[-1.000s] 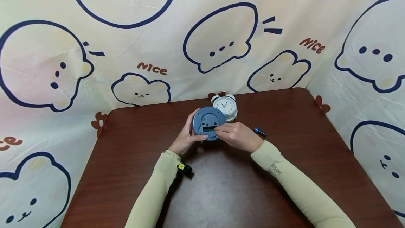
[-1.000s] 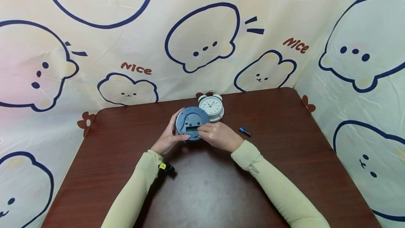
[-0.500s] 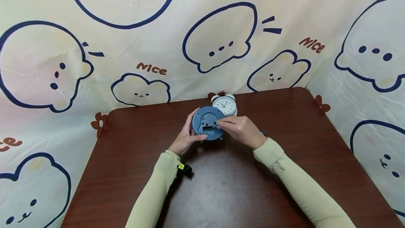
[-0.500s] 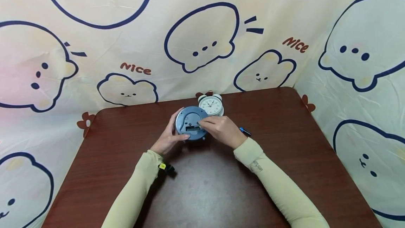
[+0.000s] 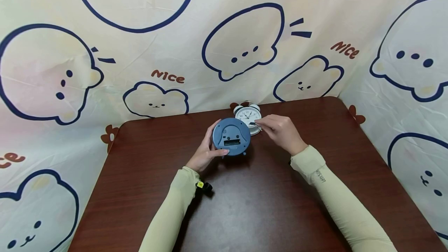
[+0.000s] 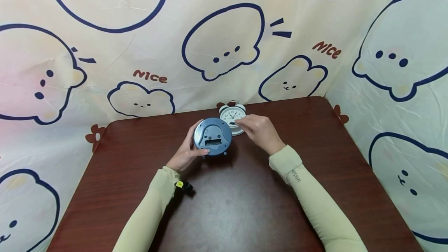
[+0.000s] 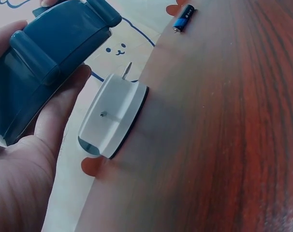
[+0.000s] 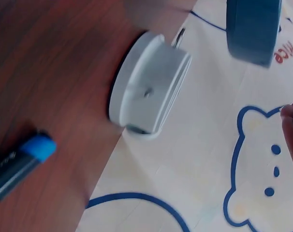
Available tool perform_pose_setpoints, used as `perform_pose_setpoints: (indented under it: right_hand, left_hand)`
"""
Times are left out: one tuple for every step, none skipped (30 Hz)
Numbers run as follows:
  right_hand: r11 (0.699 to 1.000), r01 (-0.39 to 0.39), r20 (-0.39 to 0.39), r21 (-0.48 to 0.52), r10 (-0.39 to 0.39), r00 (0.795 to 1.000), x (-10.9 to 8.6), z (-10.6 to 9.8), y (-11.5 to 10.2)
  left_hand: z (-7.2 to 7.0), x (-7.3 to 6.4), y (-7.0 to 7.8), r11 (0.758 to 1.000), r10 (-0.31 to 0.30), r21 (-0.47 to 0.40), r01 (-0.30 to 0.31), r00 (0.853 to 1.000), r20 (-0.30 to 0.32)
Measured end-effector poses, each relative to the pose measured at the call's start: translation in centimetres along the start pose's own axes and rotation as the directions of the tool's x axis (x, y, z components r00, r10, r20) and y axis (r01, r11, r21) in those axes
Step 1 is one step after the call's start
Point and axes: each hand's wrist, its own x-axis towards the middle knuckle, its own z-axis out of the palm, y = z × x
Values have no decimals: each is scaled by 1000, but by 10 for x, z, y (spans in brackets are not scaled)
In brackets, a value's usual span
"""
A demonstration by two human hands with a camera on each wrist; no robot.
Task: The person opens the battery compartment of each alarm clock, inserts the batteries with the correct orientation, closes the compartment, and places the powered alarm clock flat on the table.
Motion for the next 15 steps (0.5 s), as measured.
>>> perform_pose_setpoints:
  right_hand:
    - [1000,-12,-5,-5,12,1000,0,-2,3]
    - [1000,-22,-8,-11,22,1000,0,-3,5]
    - [999,-34,-12,-13,34,999,0,-5,7]
    - [999,-52,-13,-13,52,999,0,-7,9]
    - [997,-70,-14,-15,70,997,0,-9,12]
    - [996,-87,-13,-18,87,996,0,-11,14]
    - [994,-104,-12,-21,104,995,-1,-12,16]
    - [992,-122,-11,-23,122,993,-1,-13,19]
    - [990,-143,-11,-21,143,990,-2,-14,21]
    - [987,-163,-11,-16,163,987,-3,-15,24]
    - [984,-177,-14,-12,177,984,-4,-16,27]
    - [982,-191,-13,-10,191,982,-5,-16,30]
    - [977,-211,-12,-5,211,977,-7,-17,33]
    - [972,-236,-9,-3,235,972,-8,-18,36]
    - [965,-264,-3,0,264,965,-9,-19,40]
  left_hand:
    - [0,0,0,1000,0,-1,0,1000,0]
    - [0,0,1,1000,0,-1,0,1000,-1]
    - [1,0,1,1000,1,-1,-1,1000,-1]
    - [1,0,1,1000,1,-1,-1,1000,-2]
    - [1,0,2,1000,3,2,-3,1000,-2]
    - [1,-1,2,1000,5,3,-5,1000,-2]
    - [1,-1,2,1000,7,3,-7,1000,-2]
    - [1,-1,2,1000,10,4,-10,1000,-2]
    - [1,-1,2,1000,12,4,-12,1000,-2]
    - [0,-1,1,1000,14,5,-14,1000,-1]
    - [0,-1,1,1000,15,5,-15,1000,-1]
    - [0,-1,1,1000,16,4,-16,1000,-1]
    - [0,-1,1,1000,17,5,-17,1000,-1]
    - [0,0,1,1000,16,5,-16,1000,0]
    - [0,0,1,1000,16,7,-16,1000,2]
